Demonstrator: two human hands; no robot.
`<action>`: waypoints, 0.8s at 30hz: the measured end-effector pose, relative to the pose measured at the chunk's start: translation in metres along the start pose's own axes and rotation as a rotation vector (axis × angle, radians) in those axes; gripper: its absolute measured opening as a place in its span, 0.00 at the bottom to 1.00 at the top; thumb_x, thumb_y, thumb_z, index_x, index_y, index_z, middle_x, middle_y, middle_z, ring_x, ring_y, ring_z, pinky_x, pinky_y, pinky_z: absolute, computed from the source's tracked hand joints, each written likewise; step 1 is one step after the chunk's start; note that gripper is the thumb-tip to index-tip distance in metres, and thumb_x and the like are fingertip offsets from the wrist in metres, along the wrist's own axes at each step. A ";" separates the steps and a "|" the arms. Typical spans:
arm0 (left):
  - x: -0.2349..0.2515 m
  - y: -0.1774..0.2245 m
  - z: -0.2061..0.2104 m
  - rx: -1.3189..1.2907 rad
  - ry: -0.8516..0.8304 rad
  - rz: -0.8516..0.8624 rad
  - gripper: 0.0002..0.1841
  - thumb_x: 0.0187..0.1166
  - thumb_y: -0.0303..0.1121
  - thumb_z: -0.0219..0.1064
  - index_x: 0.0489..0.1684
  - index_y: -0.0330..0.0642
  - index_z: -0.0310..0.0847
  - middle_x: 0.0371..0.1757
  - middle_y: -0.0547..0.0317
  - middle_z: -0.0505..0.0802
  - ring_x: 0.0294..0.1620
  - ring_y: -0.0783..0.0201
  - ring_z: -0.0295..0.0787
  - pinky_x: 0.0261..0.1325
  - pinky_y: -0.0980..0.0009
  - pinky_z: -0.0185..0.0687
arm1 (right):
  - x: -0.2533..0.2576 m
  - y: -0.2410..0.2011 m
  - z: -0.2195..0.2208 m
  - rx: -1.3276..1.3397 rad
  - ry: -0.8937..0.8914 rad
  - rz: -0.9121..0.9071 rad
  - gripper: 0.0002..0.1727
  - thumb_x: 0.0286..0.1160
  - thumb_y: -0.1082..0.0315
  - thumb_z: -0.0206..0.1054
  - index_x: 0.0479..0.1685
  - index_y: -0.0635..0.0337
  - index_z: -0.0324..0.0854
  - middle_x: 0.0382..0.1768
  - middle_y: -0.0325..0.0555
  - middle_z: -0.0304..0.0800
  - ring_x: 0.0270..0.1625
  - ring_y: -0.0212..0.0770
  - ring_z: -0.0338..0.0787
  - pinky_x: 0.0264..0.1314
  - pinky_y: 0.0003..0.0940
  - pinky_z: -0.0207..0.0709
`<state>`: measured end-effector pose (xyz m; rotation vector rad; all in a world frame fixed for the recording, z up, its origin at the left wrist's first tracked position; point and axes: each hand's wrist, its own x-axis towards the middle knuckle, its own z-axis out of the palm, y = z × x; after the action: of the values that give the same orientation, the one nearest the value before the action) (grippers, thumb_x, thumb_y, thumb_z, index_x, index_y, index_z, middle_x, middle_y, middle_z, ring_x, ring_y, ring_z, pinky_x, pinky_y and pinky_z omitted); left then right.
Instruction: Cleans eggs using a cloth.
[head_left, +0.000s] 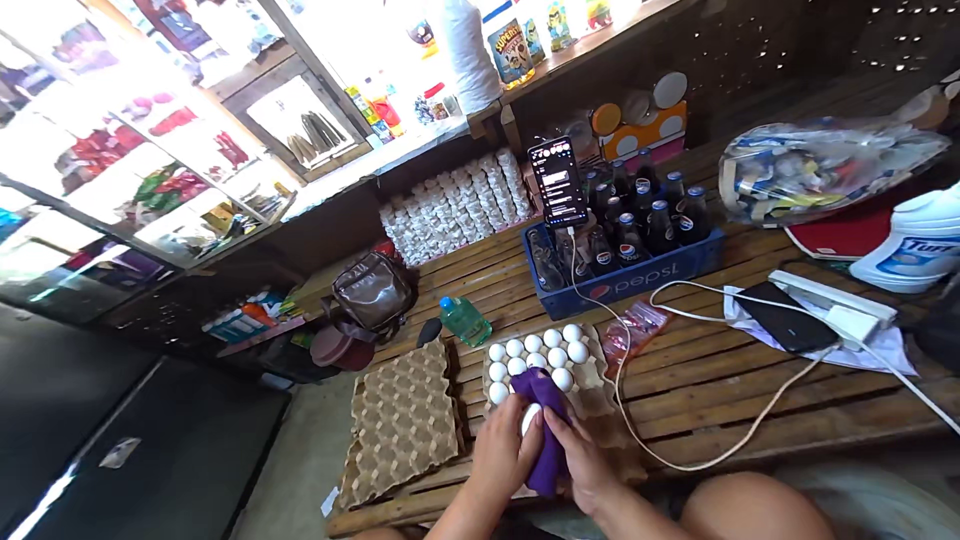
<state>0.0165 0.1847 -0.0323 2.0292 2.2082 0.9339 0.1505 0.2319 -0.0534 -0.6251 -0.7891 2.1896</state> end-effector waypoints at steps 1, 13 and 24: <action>-0.003 0.003 0.000 -0.049 -0.028 0.004 0.25 0.87 0.51 0.52 0.49 0.36 0.85 0.38 0.51 0.93 0.38 0.57 0.93 0.40 0.54 0.90 | 0.002 0.001 -0.002 0.027 0.003 -0.026 0.38 0.80 0.56 0.63 0.89 0.54 0.56 0.73 0.45 0.82 0.69 0.34 0.86 0.71 0.35 0.82; 0.001 0.006 -0.004 0.056 0.051 0.109 0.25 0.86 0.52 0.51 0.46 0.38 0.87 0.38 0.52 0.93 0.40 0.59 0.93 0.41 0.58 0.90 | 0.002 -0.003 -0.001 0.288 -0.163 0.360 0.31 0.91 0.40 0.36 0.65 0.51 0.78 0.51 0.45 0.93 0.56 0.40 0.92 0.61 0.42 0.86; 0.006 -0.003 -0.003 0.185 0.011 -0.049 0.24 0.84 0.51 0.53 0.44 0.39 0.87 0.33 0.52 0.92 0.33 0.54 0.93 0.34 0.53 0.89 | -0.003 -0.002 0.004 -0.011 -0.042 0.139 0.38 0.85 0.56 0.58 0.92 0.55 0.47 0.69 0.50 0.82 0.66 0.38 0.87 0.68 0.38 0.82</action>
<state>0.0111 0.1889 -0.0288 2.0336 2.4216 0.7641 0.1510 0.2289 -0.0492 -0.6586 -0.8017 2.3323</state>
